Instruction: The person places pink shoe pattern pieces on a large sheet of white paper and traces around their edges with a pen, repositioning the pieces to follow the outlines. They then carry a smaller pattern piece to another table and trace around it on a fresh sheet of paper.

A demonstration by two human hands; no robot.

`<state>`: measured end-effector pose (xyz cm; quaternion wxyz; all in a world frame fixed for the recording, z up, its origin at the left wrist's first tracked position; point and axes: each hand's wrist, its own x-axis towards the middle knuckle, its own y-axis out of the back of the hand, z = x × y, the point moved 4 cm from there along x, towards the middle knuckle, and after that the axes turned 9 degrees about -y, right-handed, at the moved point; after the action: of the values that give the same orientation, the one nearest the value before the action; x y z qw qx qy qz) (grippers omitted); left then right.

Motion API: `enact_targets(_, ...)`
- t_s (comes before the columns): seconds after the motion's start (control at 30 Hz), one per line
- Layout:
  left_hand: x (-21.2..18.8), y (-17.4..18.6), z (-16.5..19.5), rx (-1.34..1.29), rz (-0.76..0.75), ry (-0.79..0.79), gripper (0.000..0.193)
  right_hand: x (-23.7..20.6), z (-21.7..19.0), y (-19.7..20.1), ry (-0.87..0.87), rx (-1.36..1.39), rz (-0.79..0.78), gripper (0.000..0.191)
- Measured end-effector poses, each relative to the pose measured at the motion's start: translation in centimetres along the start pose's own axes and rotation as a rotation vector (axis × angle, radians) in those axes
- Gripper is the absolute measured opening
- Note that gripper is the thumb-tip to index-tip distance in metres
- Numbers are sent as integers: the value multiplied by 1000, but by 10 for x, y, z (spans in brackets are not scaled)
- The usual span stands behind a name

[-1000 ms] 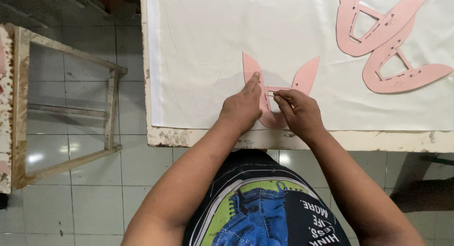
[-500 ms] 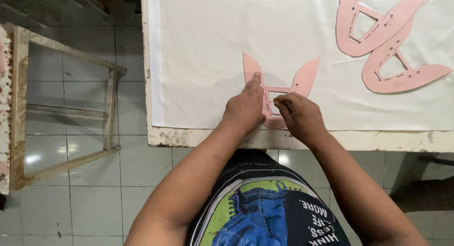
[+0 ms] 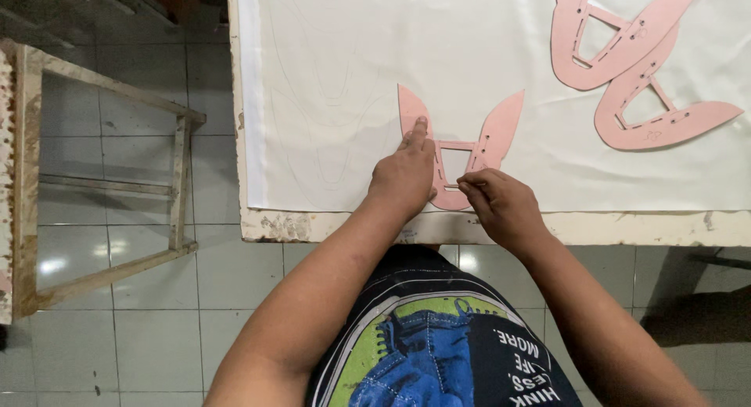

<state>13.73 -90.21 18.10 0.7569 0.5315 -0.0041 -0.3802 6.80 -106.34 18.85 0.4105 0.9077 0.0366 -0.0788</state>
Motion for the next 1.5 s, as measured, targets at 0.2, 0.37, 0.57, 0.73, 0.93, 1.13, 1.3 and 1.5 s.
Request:
enact_targets(0.2,0,0,2,10,-26,11,67,-11,-3,0,37,55,-13,14)
enact_targets(0.37,2,-1,3,35,-51,15,62,-16,-4,9,110,-189,36,13)
enact_targets(0.57,7,-3,5,54,-31,8,65,-4,13,17,8,-121,48,16)
enact_targets(0.73,10,-6,6,54,-29,9,62,0,25,25,-23,2,119,17)
enact_targets(0.93,10,-6,9,61,-5,-12,62,2,24,25,-4,-100,14,17)
enact_targets(1.13,11,-6,11,42,-64,10,66,16,24,28,96,-182,69,15)
enact_targets(1.3,12,-5,13,44,-51,18,60,19,37,26,-40,-82,161,20)
enact_targets(1.5,13,-6,13,14,-53,18,61,21,38,25,-43,-100,126,18)
